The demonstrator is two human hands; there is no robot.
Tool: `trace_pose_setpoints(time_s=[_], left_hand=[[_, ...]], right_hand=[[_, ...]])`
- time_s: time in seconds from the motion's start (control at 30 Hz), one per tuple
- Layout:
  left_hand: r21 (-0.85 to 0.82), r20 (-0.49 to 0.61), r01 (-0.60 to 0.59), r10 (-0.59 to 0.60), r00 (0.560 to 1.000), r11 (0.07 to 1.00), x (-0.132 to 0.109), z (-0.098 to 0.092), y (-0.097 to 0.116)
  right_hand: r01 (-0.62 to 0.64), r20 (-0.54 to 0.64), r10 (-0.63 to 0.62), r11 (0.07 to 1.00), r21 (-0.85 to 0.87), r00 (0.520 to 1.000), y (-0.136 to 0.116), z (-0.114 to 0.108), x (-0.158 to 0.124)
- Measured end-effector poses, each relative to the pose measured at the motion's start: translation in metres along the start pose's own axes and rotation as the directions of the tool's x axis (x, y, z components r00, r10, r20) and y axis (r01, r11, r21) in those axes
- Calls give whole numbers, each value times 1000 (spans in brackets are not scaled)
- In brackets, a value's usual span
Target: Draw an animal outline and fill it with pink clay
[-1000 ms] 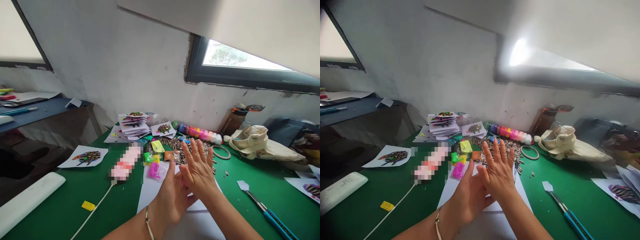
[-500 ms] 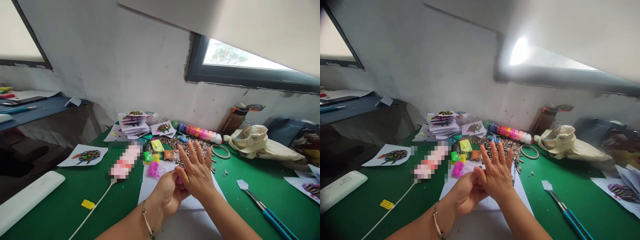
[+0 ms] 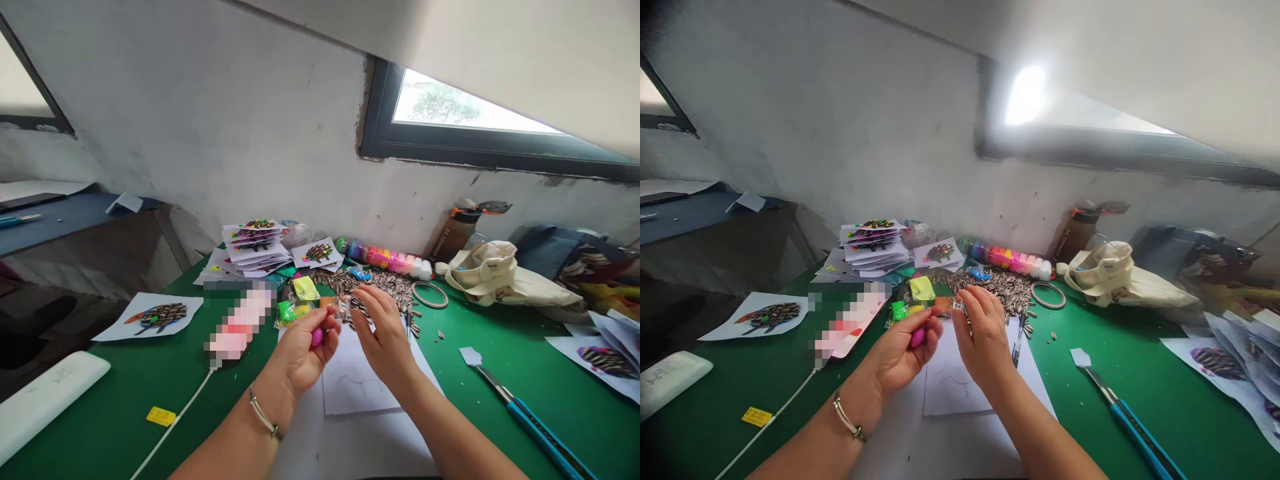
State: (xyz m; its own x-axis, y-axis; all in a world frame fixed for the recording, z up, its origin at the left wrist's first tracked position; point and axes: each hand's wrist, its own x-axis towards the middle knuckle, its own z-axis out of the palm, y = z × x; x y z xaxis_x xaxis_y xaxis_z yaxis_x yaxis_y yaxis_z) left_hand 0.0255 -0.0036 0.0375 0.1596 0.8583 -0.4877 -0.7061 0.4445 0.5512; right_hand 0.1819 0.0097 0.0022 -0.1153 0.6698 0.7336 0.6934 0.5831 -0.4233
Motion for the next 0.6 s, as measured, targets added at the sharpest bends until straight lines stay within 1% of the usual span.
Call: trace_pose_setpoints(time_s=[0.03,0.07,0.1,0.13,0.17,0.2,0.23,0.27,0.33,0.37,0.47,0.6], left_hand=[[22,12,-28,28,1000,999,0,-3,6],[71,34,-91,89,995,993,1,-6,12],[273,85,-246,231,969,930,1,-10,19],[481,118,-385,377,919,788,3,-14,24],[669,154,-463,502,851,582,4,-17,29],[820,198,-456,577,792,346,7,-21,32],[914,260,-393,595,760,103,9,-24,34],[948,306,-304,556,772,-100,12,-26,34],[939,336,-246,491,804,-241,18,-30,32],[931,345,-238,458,819,-276,20,-31,29],[905,375,-239,396,838,-352,25,-35,24],[882,389,-225,369,844,-413,26,-40,22]], right_hand=[[3,7,-3,1000,11,1000,0,0,0],[5,19,-5,1000,20,1000,0,0,0],[6,37,-7,1000,29,999,0,1,0],[8,54,-10,999,39,998,-1,1,0],[13,67,-16,999,48,998,-1,2,-1],[22,75,-26,998,57,997,-2,3,-1],[32,80,-37,997,64,996,-3,3,-1],[43,83,-49,997,69,995,-3,3,-1],[56,88,-63,996,75,994,-3,4,-1],[57,92,-64,995,76,994,-3,4,-1],[48,113,-57,995,86,992,-1,3,0],[40,152,-57,993,113,987,0,3,0]])
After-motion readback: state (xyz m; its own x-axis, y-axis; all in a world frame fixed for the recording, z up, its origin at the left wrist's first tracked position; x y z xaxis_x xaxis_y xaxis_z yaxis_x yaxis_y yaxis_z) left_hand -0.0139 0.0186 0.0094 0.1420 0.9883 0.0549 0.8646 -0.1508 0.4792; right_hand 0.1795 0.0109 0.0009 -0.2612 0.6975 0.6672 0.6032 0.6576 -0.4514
